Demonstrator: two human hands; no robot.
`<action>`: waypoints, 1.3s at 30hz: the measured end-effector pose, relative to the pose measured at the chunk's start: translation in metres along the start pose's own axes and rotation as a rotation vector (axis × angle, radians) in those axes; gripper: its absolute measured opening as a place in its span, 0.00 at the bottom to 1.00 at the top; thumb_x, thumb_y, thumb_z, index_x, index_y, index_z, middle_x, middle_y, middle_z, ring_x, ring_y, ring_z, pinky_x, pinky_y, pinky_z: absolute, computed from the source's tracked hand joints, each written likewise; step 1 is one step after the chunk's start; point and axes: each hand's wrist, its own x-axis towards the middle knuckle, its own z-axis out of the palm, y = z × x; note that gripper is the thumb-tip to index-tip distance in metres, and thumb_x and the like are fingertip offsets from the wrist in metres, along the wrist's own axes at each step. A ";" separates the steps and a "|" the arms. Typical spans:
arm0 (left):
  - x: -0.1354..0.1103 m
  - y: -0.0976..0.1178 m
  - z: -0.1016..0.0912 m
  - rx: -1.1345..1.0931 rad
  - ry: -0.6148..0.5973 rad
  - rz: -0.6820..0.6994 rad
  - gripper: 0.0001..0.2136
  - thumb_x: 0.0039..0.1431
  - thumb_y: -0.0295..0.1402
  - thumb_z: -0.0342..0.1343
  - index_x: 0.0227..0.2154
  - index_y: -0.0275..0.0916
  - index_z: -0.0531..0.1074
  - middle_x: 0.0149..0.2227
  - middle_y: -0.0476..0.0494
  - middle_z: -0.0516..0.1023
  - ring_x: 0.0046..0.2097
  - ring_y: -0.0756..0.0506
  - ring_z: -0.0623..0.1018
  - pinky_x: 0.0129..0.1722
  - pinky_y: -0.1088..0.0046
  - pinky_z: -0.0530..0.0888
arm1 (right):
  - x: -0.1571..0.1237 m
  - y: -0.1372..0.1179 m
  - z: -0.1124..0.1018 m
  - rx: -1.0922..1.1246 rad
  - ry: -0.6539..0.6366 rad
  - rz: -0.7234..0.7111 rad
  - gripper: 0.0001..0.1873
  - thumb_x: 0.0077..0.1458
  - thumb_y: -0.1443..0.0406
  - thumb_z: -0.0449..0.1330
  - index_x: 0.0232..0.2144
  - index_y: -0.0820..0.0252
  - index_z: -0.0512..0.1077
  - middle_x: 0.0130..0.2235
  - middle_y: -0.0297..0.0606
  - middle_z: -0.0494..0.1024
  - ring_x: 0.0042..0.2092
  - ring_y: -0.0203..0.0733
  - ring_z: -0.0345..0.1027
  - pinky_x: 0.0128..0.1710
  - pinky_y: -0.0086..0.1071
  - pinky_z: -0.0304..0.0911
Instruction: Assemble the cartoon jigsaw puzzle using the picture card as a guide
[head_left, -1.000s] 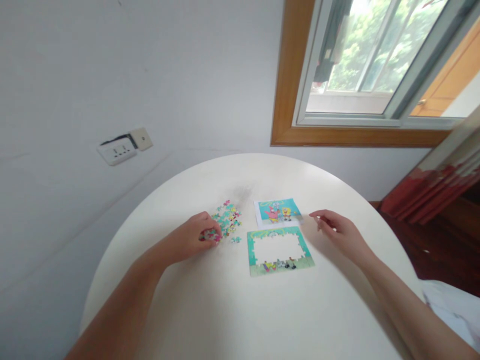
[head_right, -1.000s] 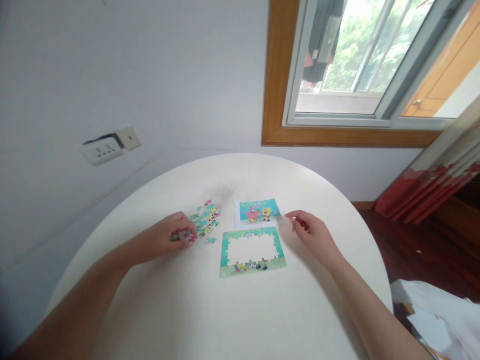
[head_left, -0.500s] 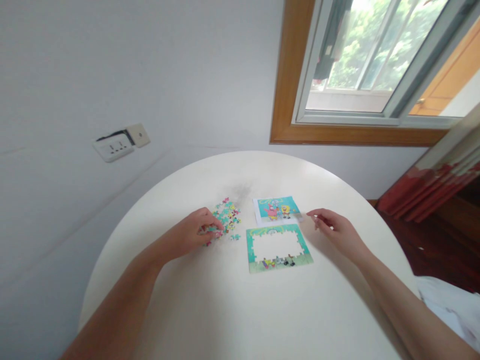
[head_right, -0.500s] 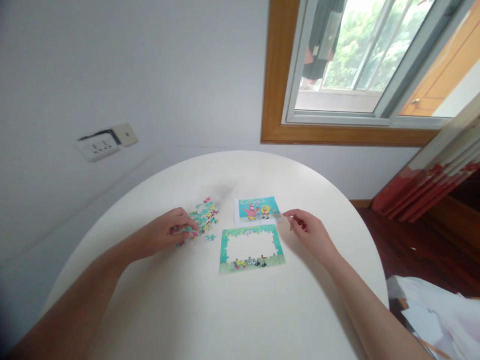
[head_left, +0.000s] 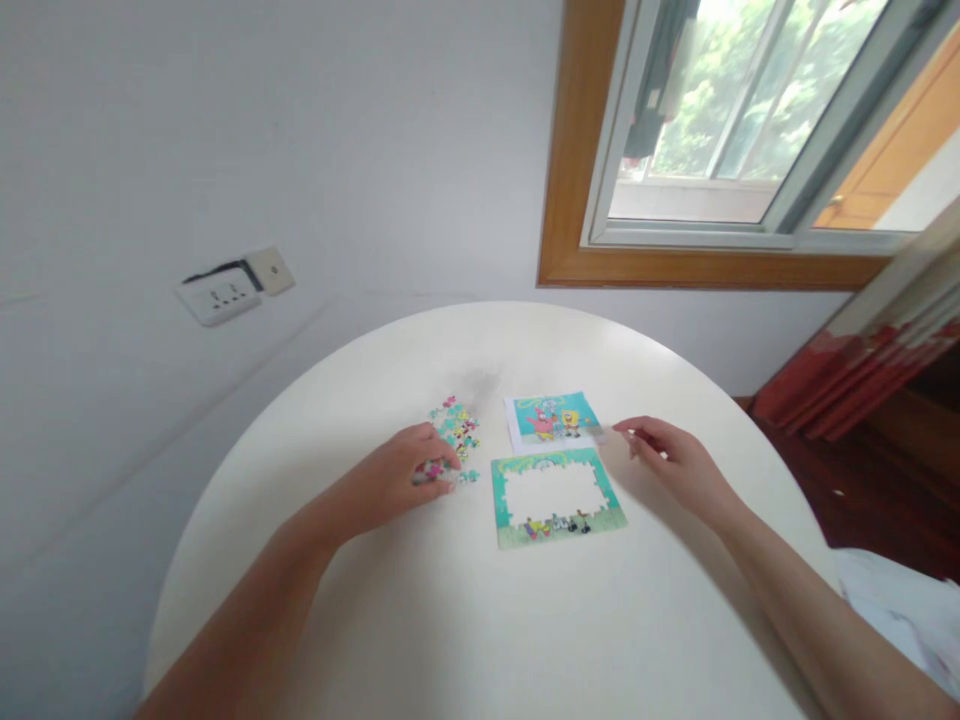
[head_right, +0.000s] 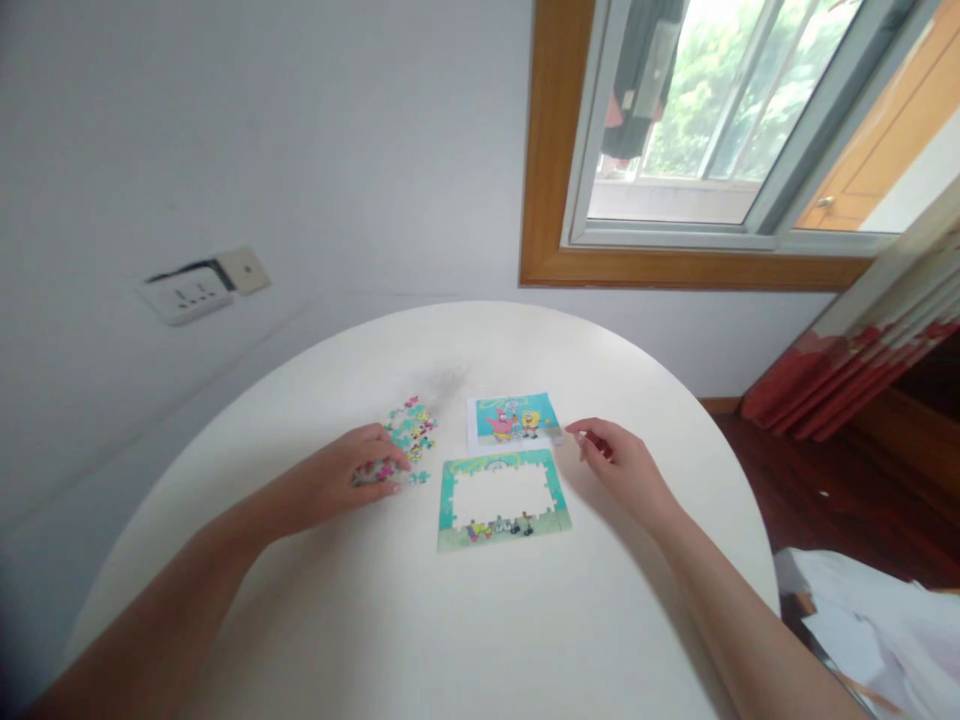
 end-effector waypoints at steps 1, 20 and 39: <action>0.000 -0.001 0.000 0.007 0.008 -0.001 0.11 0.58 0.39 0.52 0.40 0.42 0.74 0.39 0.45 0.69 0.39 0.45 0.70 0.41 0.72 0.67 | 0.000 0.000 0.000 0.000 0.000 0.000 0.16 0.59 0.59 0.51 0.42 0.58 0.74 0.32 0.38 0.77 0.32 0.40 0.68 0.33 0.32 0.62; -0.009 -0.063 -0.012 0.387 0.443 -0.337 0.11 0.53 0.36 0.51 0.33 0.41 0.78 0.32 0.42 0.70 0.41 0.39 0.71 0.48 0.58 0.65 | -0.001 -0.007 0.000 -0.006 -0.022 0.036 0.18 0.58 0.58 0.50 0.42 0.58 0.74 0.29 0.36 0.75 0.31 0.39 0.65 0.32 0.32 0.59; 0.021 -0.059 0.018 0.346 0.478 -0.277 0.16 0.60 0.38 0.47 0.44 0.39 0.75 0.40 0.39 0.73 0.46 0.38 0.70 0.51 0.58 0.65 | 0.000 -0.001 -0.001 -0.032 -0.008 0.005 0.18 0.58 0.57 0.50 0.43 0.58 0.74 0.31 0.38 0.77 0.33 0.41 0.68 0.33 0.33 0.61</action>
